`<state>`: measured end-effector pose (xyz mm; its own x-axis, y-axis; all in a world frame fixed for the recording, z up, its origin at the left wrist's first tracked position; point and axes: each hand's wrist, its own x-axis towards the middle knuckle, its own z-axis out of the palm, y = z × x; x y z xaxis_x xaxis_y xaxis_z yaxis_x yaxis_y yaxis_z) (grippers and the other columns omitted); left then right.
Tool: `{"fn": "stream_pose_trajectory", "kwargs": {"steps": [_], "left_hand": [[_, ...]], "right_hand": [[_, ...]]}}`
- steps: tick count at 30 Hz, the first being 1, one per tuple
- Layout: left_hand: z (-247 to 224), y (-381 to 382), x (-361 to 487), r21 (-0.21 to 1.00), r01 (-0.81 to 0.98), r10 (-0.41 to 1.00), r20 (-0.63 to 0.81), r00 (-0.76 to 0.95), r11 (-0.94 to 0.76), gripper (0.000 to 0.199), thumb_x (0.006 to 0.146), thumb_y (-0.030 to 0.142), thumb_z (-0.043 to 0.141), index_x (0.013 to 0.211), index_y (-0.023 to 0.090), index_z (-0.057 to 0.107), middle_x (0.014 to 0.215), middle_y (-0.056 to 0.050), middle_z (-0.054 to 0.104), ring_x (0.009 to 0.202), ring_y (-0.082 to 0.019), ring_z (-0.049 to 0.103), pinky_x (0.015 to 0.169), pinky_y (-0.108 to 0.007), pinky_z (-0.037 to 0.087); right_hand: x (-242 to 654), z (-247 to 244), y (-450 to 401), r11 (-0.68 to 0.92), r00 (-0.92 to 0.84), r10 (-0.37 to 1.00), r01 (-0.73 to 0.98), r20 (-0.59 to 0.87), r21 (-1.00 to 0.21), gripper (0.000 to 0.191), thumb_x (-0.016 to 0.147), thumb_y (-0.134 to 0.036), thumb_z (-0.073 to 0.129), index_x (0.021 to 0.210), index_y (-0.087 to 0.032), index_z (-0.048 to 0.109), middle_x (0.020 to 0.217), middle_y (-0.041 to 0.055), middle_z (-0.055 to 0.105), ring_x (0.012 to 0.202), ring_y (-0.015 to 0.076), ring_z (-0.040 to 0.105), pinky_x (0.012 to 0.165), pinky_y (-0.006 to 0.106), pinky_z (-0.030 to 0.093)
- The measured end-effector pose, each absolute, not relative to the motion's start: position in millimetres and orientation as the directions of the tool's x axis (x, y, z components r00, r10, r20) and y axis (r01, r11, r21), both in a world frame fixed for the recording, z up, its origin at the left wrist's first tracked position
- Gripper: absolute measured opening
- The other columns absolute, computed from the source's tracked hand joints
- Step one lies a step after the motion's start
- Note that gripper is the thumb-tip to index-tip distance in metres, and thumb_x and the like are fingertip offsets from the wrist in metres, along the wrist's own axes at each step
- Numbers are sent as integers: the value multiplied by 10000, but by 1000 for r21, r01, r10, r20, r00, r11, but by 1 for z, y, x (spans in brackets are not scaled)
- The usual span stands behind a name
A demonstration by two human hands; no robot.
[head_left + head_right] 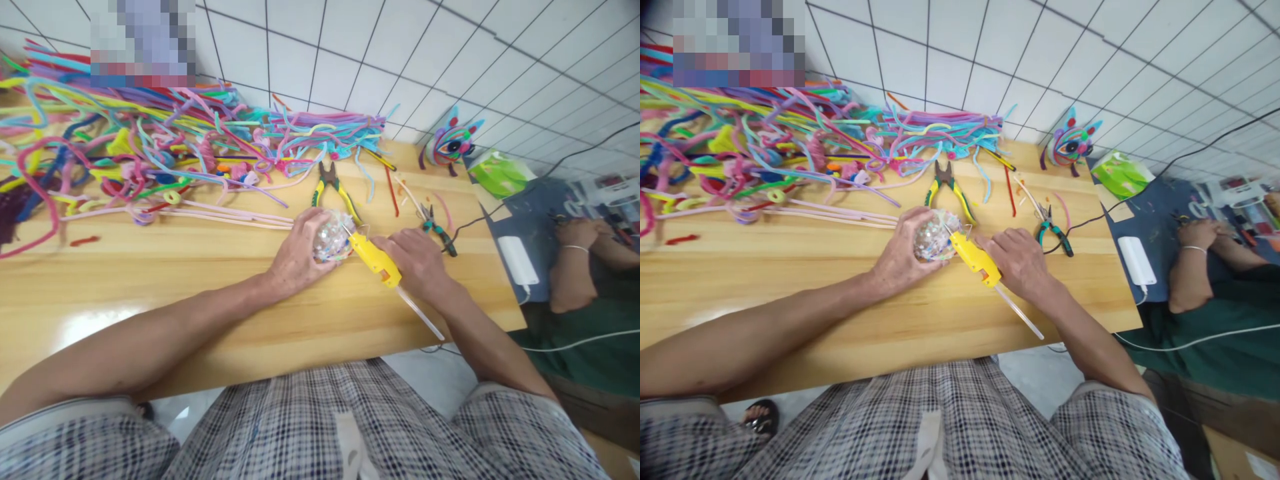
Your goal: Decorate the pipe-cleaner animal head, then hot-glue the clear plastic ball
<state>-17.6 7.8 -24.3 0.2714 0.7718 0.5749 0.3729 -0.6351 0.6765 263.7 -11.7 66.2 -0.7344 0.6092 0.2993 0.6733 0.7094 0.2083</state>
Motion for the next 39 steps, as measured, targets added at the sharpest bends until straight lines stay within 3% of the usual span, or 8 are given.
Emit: {"fn": "stream_pose_trajectory", "kwargs": {"steps": [3, 9, 13, 21, 27, 34, 39], "left_hand": [[-23, 8, -18, 682, 369, 775, 573, 267, -632, 927, 799, 264, 931, 1553, 275, 393, 1555, -166, 541, 1501, -369, 557, 1264, -629, 499], [-25, 9, -20, 693, 346, 774, 566, 282, -633, 975, 778, 250, 944, 1570, 280, 375, 1571, -166, 533, 1513, -380, 549, 1271, -645, 483], [-25, 9, -19, 690, 349, 773, 574, 271, -634, 966, 788, 266, 943, 1564, 286, 368, 1567, -168, 529, 1511, -386, 548, 1262, -654, 488], [-23, 8, -19, 674, 388, 777, 565, 277, -629, 969, 809, 305, 936, 1569, 300, 335, 1568, -166, 519, 1506, -380, 550, 1252, -640, 506], [-22, 7, -18, 685, 365, 776, 570, 271, -631, 913, 844, 337, 923, 1561, 299, 359, 1559, -173, 533, 1501, -378, 564, 1242, -648, 514], [-21, 7, -21, 705, 373, 797, 526, 298, -604, 970, 780, 250, 941, 1568, 300, 377, 1587, -161, 529, 1529, -390, 542, 1285, -667, 469], [-22, 8, -20, 697, 381, 795, 529, 298, -607, 963, 791, 277, 946, 1564, 307, 373, 1583, -160, 525, 1525, -382, 542, 1278, -662, 481]], "right_hand": [[263, 68, -14, 698, -732, 602, 676, 319, 235, 224, 1062, -170, 544, 1162, -225, 737, 857, 55, 716, 817, 235, 566, 781, 380, 391], [261, 71, -15, 697, -728, 575, 675, 372, 243, 258, 1093, -256, 516, 1263, -183, 696, 842, 59, 706, 803, 245, 567, 762, 388, 386], [264, 68, -7, 681, -712, 615, 696, 339, 227, 246, 1074, -237, 531, 1228, -185, 716, 814, 55, 694, 789, 243, 575, 741, 385, 370], [270, 66, 0, 712, -721, 600, 679, 346, 178, 380, 1122, -405, 460, 1247, -159, 721, 814, 69, 695, 754, 241, 586, 714, 381, 380], [265, 69, -6, 704, -716, 623, 689, 317, 173, 270, 1104, -265, 502, 1200, -195, 745, 805, 52, 687, 775, 228, 580, 738, 371, 374], [263, 71, -8, 736, -746, 594, 655, 302, 170, 310, 1118, -281, 479, 1247, -181, 742, 838, 66, 705, 817, 241, 578, 758, 389, 386], [265, 72, -9, 728, -744, 604, 661, 285, 182, 275, 1092, -270, 527, 1252, -207, 740, 837, 60, 701, 824, 241, 574, 762, 393, 376]]}}
